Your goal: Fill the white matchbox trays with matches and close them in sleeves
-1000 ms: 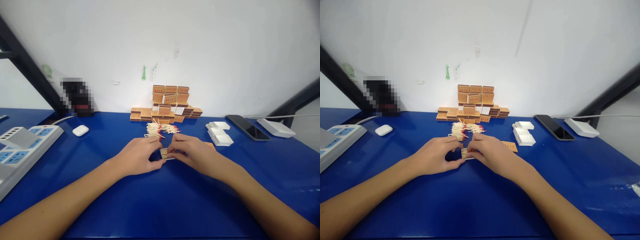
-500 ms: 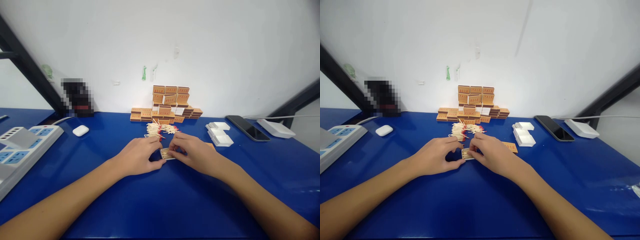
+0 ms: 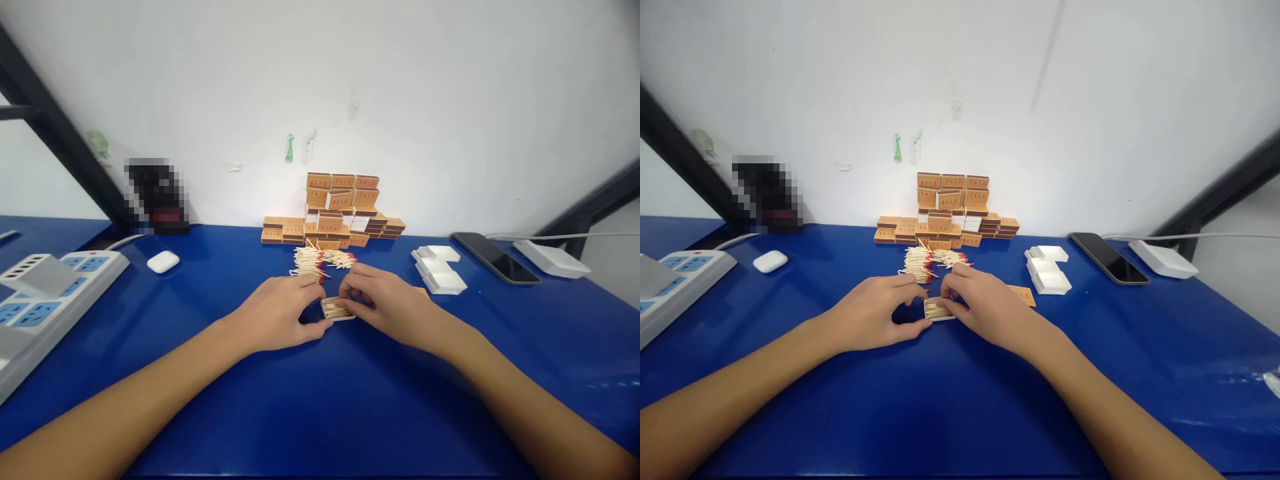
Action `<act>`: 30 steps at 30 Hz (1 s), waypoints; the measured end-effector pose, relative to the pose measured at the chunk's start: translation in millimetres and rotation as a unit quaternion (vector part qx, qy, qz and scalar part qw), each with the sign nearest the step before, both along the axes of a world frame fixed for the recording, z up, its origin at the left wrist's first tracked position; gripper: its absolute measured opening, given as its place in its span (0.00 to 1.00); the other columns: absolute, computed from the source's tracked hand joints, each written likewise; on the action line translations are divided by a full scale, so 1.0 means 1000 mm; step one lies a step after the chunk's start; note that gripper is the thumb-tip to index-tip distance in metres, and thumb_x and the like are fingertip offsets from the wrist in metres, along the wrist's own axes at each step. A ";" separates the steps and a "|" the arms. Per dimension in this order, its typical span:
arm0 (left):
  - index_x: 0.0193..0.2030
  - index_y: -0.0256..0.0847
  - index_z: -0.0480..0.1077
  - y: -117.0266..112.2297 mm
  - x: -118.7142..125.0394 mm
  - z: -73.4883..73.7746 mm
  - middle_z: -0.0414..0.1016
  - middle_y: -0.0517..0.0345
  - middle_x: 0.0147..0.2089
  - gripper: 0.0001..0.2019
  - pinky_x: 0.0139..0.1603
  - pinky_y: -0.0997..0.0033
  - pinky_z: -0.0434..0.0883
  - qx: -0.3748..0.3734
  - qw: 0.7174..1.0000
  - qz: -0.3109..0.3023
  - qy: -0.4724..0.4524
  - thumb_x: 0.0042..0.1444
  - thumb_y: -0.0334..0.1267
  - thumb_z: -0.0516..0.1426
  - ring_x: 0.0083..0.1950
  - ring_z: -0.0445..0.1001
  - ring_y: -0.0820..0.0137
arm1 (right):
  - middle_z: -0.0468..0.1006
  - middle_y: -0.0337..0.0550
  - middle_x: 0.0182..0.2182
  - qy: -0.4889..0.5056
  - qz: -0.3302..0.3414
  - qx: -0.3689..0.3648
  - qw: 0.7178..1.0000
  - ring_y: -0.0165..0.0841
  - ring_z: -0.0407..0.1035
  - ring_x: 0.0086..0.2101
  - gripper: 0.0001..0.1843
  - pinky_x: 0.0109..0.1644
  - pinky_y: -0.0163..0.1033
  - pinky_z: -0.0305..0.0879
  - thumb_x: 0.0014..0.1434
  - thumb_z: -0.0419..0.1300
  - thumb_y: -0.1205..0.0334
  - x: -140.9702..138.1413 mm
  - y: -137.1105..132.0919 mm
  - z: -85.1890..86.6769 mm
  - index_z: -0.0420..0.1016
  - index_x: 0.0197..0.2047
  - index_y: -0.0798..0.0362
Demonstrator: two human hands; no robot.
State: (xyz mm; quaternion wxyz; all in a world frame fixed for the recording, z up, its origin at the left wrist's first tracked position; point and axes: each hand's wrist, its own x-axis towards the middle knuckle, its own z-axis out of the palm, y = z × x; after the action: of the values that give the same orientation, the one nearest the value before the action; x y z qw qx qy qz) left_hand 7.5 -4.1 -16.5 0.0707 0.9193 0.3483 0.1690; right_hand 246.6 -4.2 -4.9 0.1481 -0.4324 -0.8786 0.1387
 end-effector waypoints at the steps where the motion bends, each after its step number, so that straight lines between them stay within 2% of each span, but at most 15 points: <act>1: 0.42 0.41 0.74 0.000 0.000 0.000 0.77 0.58 0.40 0.12 0.34 0.67 0.69 0.001 1.000 -0.001 0.000 0.64 0.49 0.60 0.37 0.75 0.68 | 0.75 0.41 0.39 0.000 0.001 0.003 1.000 0.32 0.69 0.35 0.06 0.37 0.37 0.61 0.70 0.59 0.65 0.000 0.000 -0.001 0.74 0.39 0.50; 11: 0.42 0.41 0.74 0.000 0.000 -0.001 0.77 0.58 0.40 0.12 0.35 0.66 0.68 0.003 1.000 0.000 0.001 0.64 0.49 0.60 0.37 0.76 0.67 | 0.75 0.42 0.35 0.018 0.002 0.014 1.000 0.33 0.68 0.34 0.08 0.36 0.38 0.61 0.69 0.59 0.63 0.002 0.000 0.001 0.72 0.35 0.50; 14: 0.45 0.41 0.75 0.000 0.000 -0.001 0.78 0.57 0.42 0.13 0.35 0.67 0.69 0.001 1.000 0.001 -0.001 0.64 0.48 0.60 0.38 0.76 0.67 | 0.74 0.42 0.34 0.039 -0.030 0.055 0.997 0.33 0.67 0.32 0.08 0.36 0.38 0.61 0.70 0.59 0.59 0.016 0.013 0.001 0.74 0.37 0.51; 16: 0.46 0.41 0.76 0.000 0.000 0.000 0.78 0.57 0.43 0.13 0.35 0.67 0.69 -0.002 1.000 0.000 -0.001 0.64 0.48 0.60 0.38 0.76 0.67 | 0.72 0.41 0.33 0.023 -0.071 0.093 0.993 0.34 0.66 0.31 0.06 0.36 0.40 0.60 0.69 0.59 0.60 0.029 0.026 -0.001 0.75 0.41 0.51; 18: 0.47 0.41 0.77 0.000 0.000 0.000 0.78 0.57 0.43 0.14 0.35 0.66 0.69 -0.005 1.000 0.000 0.001 0.64 0.49 0.60 0.38 0.76 0.67 | 0.72 0.43 0.34 0.000 -0.084 0.108 0.991 0.36 0.67 0.31 0.07 0.36 0.40 0.61 0.68 0.59 0.60 0.039 0.037 -0.006 0.77 0.45 0.52; 24: 0.47 0.41 0.77 -0.001 0.001 0.000 0.78 0.57 0.41 0.14 0.36 0.66 0.69 -0.005 1.000 -0.005 0.002 0.65 0.49 0.60 0.37 0.76 0.67 | 0.72 0.48 0.44 -0.005 -0.042 0.122 0.992 0.39 0.72 0.40 0.13 0.45 0.44 0.69 0.71 0.56 0.59 0.038 0.052 -0.020 0.76 0.55 0.49; 26: 0.47 0.41 0.77 -0.001 0.001 0.000 0.77 0.57 0.41 0.14 0.36 0.66 0.69 -0.003 1.000 -0.006 0.002 0.65 0.49 0.60 0.37 0.75 0.67 | 0.71 0.49 0.45 -0.014 -0.031 0.132 0.991 0.40 0.72 0.42 0.12 0.48 0.45 0.69 0.72 0.54 0.60 0.033 0.055 -0.022 0.75 0.54 0.50; 30: 0.45 0.41 0.77 -0.001 0.000 -0.001 0.77 0.57 0.41 0.14 0.35 0.66 0.68 -0.001 1.000 -0.003 0.002 0.64 0.49 0.60 0.37 0.75 0.67 | 0.70 0.49 0.43 -0.019 -0.019 0.128 0.991 0.41 0.72 0.41 0.10 0.48 0.47 0.70 0.73 0.54 0.60 0.029 0.062 -0.024 0.75 0.48 0.51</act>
State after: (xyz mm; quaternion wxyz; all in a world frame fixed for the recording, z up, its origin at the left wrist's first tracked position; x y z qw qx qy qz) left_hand 7.4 -5.0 -17.4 0.0711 0.9208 0.3457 0.1664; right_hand 276.0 58.1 -28.6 0.1887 -0.4292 -0.8832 0.0137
